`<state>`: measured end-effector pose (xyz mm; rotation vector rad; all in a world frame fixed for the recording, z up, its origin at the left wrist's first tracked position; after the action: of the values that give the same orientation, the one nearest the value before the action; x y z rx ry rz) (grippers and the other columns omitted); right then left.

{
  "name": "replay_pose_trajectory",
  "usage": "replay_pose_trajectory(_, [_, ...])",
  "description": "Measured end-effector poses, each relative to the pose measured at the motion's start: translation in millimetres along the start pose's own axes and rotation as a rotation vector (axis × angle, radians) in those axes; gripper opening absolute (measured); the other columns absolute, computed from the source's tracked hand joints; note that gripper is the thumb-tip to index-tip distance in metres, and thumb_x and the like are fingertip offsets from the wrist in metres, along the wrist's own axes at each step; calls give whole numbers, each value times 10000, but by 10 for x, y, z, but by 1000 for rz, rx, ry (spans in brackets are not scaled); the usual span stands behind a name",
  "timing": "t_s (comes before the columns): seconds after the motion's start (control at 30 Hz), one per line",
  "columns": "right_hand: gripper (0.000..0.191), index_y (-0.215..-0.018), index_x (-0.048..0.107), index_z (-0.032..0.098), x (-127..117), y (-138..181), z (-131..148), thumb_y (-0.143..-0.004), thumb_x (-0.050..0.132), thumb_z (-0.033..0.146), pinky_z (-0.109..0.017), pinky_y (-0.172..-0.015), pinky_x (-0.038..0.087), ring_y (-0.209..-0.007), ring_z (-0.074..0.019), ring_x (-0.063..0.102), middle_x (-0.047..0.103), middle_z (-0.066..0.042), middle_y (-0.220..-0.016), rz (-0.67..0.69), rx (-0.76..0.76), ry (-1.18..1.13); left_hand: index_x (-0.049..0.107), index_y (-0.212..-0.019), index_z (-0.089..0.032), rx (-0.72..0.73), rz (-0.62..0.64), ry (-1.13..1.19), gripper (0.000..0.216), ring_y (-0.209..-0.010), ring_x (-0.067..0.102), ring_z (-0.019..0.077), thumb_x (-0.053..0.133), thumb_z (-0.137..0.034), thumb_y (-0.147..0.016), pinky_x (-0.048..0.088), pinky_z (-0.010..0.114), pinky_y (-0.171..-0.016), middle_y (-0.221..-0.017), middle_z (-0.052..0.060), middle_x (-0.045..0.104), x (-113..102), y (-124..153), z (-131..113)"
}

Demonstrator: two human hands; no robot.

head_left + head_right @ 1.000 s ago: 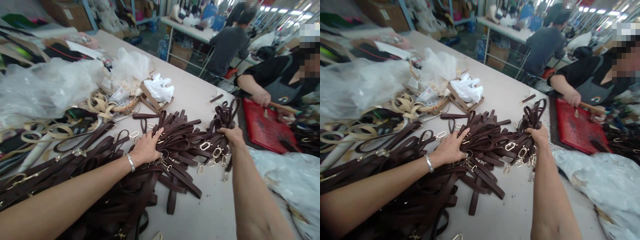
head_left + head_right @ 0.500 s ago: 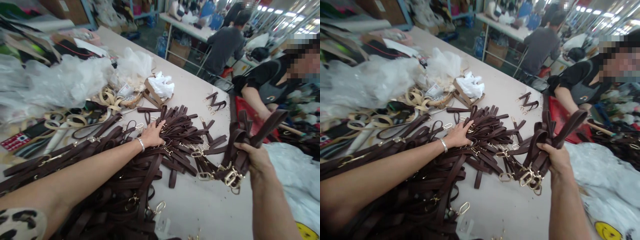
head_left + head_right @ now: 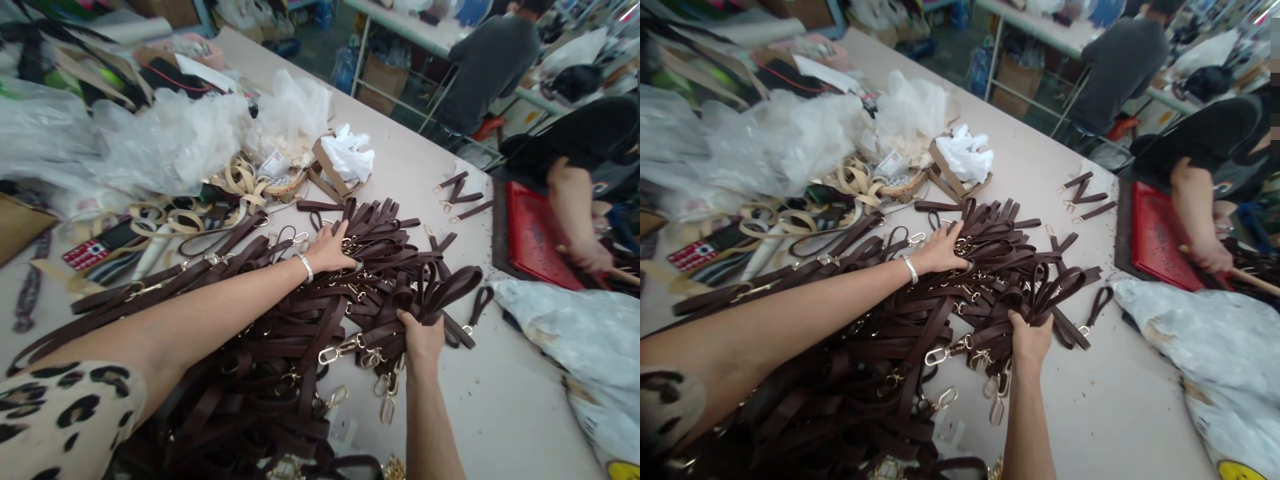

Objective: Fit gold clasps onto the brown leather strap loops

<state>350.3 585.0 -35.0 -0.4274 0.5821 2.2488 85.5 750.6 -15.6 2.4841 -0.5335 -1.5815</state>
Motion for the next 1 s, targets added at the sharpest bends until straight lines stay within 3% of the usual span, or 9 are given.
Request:
replay_pose_trajectory(0.13, [612, -1068, 631, 202, 101, 72, -80, -519, 839, 376, -460, -954, 479, -913, -281, 631, 687, -25, -897, -33, -30, 101, 166, -1593, -225, 28, 13, 16, 1179, -1391, 353, 479, 698, -656, -633, 410, 553, -1044, -1557, 236, 338, 14, -49, -92])
replay_pose_trajectory(0.33, [770, -1242, 588, 217, 413, 22, 13, -531, 834, 379, -437, -981, 484, -988, -279, 654, 709, -36, -1003, 42, -46, 9, 362, -1533, -249, 136, 49, 57, 948, -1327, 436, 438, 663, -561, -691, 390, 511, -1076, -1442, 172, 486, 23, -111, -282])
replay_pose_trajectory(0.57, [641, -1128, 583, 235, 800, -126, 112, -532, 808, 307, -358, -745, 588, -756, -190, 670, 709, 15, -927, 165, 14, -365, 488, -1458, -210, 195, 114, 248, 827, -1227, 559, 393, 669, -503, -706, 394, 502, -1094, -1287, 142, 625, 72, -214, -442])
replay_pose_trajectory(0.67, [604, -1110, 585, 215, 911, -161, 136, -543, 780, 292, -351, -688, 590, -681, -176, 662, 698, 29, -850, 241, 42, -506, 558, -1370, -200, 224, 198, 428, 708, -1123, 644, 314, 666, -483, -730, 488, 414, -1020, -1183, 86, 702, 145, -268, -509])
replay_pose_trajectory(0.83, [392, -956, 629, 175, 909, -239, 133, -601, 702, 323, -327, -660, 576, -674, -175, 649, 675, 19, -766, 279, 37, -656, 610, -1230, -203, 275, 369, 732, 551, -933, 711, 234, 668, -458, -745, 589, 337, -813, -1074, 48, 747, 319, -311, -751])
replay_pose_trajectory(1.0, [335, -936, 645, 167, 702, -305, 240, -643, 713, 313, -355, -774, 577, -739, -172, 650, 674, 17, -814, 223, -14, -729, 643, -1068, -182, 306, 449, 896, 469, -852, 698, 224, 730, -424, -677, 592, 359, -793, -1001, 66, 736, 333, -311, -1076])
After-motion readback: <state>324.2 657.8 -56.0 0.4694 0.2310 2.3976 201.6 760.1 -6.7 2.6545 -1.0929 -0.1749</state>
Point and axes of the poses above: each hand's wrist, its own y-axis away from the middle knuckle, its own x-axis out of the palm, z = x × y, the point moved 7 cm from there along -y, towards the middle knuckle
